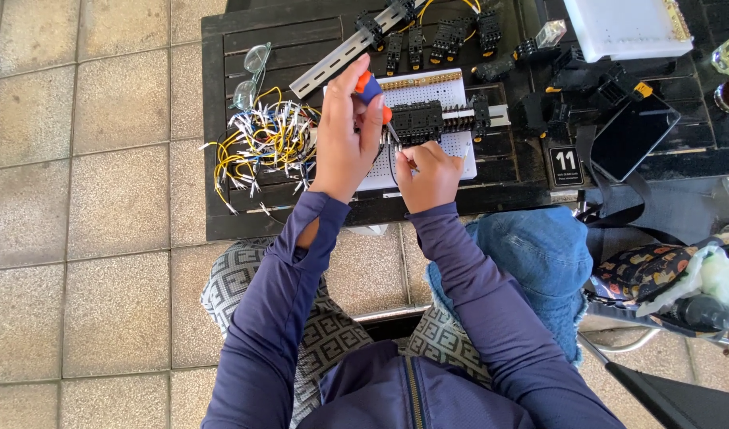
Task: The person uses a screwdriver to tighten screws on a breadboard setup containing electronic components and wires. They repeatedly insert wires into the board and secure them with the tool.
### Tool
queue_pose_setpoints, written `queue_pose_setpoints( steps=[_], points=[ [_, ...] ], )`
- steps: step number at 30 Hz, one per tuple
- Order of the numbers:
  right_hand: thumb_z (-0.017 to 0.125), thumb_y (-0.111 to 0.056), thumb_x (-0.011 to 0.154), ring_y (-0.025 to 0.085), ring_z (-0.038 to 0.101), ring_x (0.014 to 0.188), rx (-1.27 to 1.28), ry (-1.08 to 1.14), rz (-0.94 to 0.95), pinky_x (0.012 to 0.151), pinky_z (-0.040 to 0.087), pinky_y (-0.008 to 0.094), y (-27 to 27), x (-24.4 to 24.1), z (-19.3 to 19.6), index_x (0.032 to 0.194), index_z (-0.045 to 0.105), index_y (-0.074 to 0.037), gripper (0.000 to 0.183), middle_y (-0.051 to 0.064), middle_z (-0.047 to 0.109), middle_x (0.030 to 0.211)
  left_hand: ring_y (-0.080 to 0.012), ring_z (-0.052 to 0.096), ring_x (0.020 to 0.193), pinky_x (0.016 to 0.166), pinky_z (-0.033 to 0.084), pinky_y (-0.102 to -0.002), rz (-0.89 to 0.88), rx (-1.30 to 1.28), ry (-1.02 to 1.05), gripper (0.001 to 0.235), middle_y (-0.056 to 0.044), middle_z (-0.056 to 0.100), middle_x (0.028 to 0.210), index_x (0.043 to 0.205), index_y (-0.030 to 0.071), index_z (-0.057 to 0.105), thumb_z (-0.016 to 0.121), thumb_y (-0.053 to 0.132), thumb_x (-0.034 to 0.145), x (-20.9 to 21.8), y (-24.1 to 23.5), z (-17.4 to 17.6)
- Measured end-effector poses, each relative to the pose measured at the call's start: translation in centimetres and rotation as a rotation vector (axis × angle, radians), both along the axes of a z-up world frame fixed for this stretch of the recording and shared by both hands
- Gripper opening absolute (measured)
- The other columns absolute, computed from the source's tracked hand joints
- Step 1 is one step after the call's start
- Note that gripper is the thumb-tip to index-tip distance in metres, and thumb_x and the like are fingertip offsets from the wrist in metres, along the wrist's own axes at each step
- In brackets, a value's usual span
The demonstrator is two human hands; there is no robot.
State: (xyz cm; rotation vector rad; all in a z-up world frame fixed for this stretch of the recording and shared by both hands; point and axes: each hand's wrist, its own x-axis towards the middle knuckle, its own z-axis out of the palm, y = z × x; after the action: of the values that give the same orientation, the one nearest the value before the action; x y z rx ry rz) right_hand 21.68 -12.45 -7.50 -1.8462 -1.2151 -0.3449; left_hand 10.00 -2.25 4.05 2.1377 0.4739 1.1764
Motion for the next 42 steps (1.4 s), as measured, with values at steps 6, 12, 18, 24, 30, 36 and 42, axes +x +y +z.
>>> queue_pose_setpoints(
  steps=[6, 12, 18, 24, 30, 36, 42],
  points=[
    [0.081, -0.012, 0.086, 0.019, 0.058, 0.062, -0.006, -0.005, -0.005, 0.068, 0.038, 0.042, -0.1, -0.1, 0.2, 0.072, 0.065, -0.018, 0.021, -0.005, 0.061, 0.076, -0.0156, 0.065, 0.088, 0.081, 0.06, -0.027, 0.02, 0.035, 0.044, 0.042, -0.017, 0.051, 0.124, 0.154, 0.009, 0.036, 0.047, 0.025, 0.117, 0.0, -0.1, 0.5],
    [0.079, -0.012, 0.087, 0.02, 0.055, 0.06, -0.016, 0.001, 0.002, 0.068, 0.035, 0.042, -0.1, 0.0, 0.3, 0.073, 0.065, -0.019, 0.021, -0.005, 0.06, 0.076, -0.0148, 0.046, 0.079, 0.08, 0.052, -0.029, -0.102, 0.072, 0.093, 0.041, -0.009, 0.054, 0.125, 0.155, 0.019, 0.036, 0.051, 0.014, 0.117, -0.3, -0.2, 1.0],
    [0.079, -0.015, 0.086, 0.023, 0.056, 0.061, -0.031, -0.022, -0.011, 0.067, 0.033, 0.041, -0.1, 0.1, 0.1, 0.073, 0.065, -0.02, 0.02, -0.005, 0.057, 0.074, -0.0202, 0.067, 0.092, 0.07, 0.056, -0.034, 0.084, 0.338, 0.102, 0.026, -0.002, 0.059, 0.11, 0.128, 0.017, 0.063, 0.074, 0.022, 0.105, 0.8, -0.4, 3.8],
    [0.074, -0.009, 0.077, 0.025, 0.053, 0.06, -0.038, -0.037, -0.01, 0.067, 0.033, 0.042, 0.0, 0.4, -0.4, 0.072, 0.062, -0.019, 0.016, -0.004, 0.058, 0.075, -0.0287, 0.065, 0.103, 0.118, 0.042, -0.059, -0.207, 0.27, 0.297, 0.049, -0.006, 0.067, 0.117, 0.147, 0.011, 0.049, 0.054, -0.002, 0.1, 1.3, -0.1, 5.3],
    [0.08, -0.013, 0.082, 0.022, 0.055, 0.062, -0.041, -0.026, -0.007, 0.068, 0.033, 0.041, 0.0, 0.3, -0.1, 0.073, 0.065, -0.02, 0.02, -0.004, 0.059, 0.075, -0.03, 0.051, 0.047, 0.035, 0.036, -0.039, 0.167, 0.536, 0.439, 0.022, -0.008, 0.049, 0.084, 0.1, 0.01, 0.053, 0.056, 0.031, 0.108, 2.9, 0.0, 4.9],
    [0.08, -0.015, 0.083, 0.023, 0.053, 0.06, -0.052, -0.01, -0.007, 0.068, 0.033, 0.041, 0.1, 0.5, -0.5, 0.072, 0.063, -0.021, 0.021, -0.005, 0.055, 0.073, -0.0398, 0.061, 0.094, 0.067, 0.05, -0.052, -0.08, 0.352, 0.701, 0.049, -0.018, 0.056, 0.105, 0.133, 0.002, 0.05, 0.055, 0.002, 0.083, 3.2, 0.8, 7.4],
    [0.082, -0.016, 0.085, 0.022, 0.052, 0.058, -0.057, 0.009, 0.018, 0.066, 0.032, 0.041, 0.1, 0.7, -0.3, 0.07, 0.06, -0.021, 0.027, -0.004, 0.055, 0.072, -0.0508, 0.061, 0.062, 0.047, 0.045, -0.057, -0.063, 0.312, 0.882, 0.061, -0.02, 0.057, 0.094, 0.134, 0.017, 0.051, 0.048, -0.013, 0.081, 4.7, 0.5, 8.6]
  ],
)
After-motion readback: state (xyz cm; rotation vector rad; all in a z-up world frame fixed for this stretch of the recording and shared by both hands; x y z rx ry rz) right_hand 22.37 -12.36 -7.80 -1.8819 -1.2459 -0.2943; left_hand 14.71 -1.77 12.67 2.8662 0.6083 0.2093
